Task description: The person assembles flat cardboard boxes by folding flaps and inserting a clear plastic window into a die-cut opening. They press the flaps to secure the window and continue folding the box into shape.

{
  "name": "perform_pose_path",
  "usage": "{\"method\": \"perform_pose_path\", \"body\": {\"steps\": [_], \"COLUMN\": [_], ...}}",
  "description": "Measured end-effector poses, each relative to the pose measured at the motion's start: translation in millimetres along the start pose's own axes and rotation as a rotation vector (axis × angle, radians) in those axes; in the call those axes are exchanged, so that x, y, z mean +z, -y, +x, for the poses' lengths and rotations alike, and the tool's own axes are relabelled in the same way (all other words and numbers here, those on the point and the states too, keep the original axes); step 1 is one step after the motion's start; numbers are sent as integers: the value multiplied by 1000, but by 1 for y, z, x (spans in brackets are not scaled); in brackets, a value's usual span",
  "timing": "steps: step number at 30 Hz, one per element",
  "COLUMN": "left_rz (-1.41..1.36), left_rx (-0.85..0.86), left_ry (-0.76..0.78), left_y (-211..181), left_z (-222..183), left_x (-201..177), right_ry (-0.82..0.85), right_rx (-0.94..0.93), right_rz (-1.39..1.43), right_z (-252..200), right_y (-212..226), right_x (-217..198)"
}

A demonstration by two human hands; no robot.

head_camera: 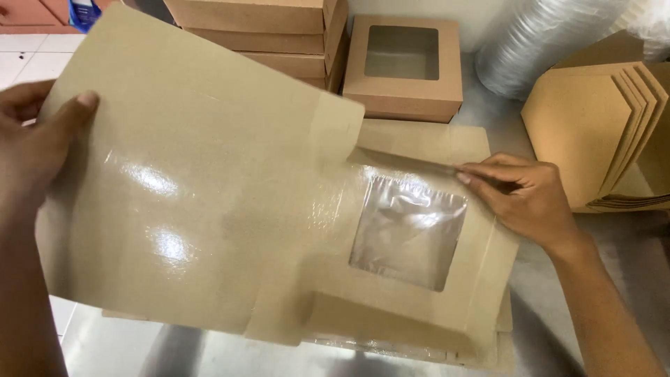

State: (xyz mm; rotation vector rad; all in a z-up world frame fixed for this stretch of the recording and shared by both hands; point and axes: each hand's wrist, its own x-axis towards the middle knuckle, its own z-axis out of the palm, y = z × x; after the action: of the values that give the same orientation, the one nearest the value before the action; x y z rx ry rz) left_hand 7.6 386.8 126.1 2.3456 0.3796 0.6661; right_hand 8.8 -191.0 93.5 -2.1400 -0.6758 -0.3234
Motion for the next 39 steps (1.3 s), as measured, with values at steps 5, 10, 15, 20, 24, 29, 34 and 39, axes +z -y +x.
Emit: {"method": "perform_pose_path", "body": {"steps": [5,10,15,20,24,29,34,39], "left_rz": [211,562,422,112,203,255,223,251], "left_rx": [-48,-9,821,936,1078,1041,1011,1005], "left_ry": [133,155,313,704,649,662,656,650], "left_y": [-16,9,-83,-180,-176,-177,-176,-174], "left_z": [10,-11,-129,-189,-198,-212,-219,-221], "left_x": [7,72,168,196,242,239,237,235], "right_ry": [88,11,-111,-34,44,118,293,543], "right_rx": [137,63,-282,-321,-282,-7,532,857], "right_rz": [44,-90,-547,-539,-474,-222,-36,90], "right_z": [-4,-23,-28,-30,-33,-11,28,47], "right_y": [-17,-42,-54,-54,-64,-50,-22,-44], "right_x": [18,55,64,58,58,28,-16,-4]}}
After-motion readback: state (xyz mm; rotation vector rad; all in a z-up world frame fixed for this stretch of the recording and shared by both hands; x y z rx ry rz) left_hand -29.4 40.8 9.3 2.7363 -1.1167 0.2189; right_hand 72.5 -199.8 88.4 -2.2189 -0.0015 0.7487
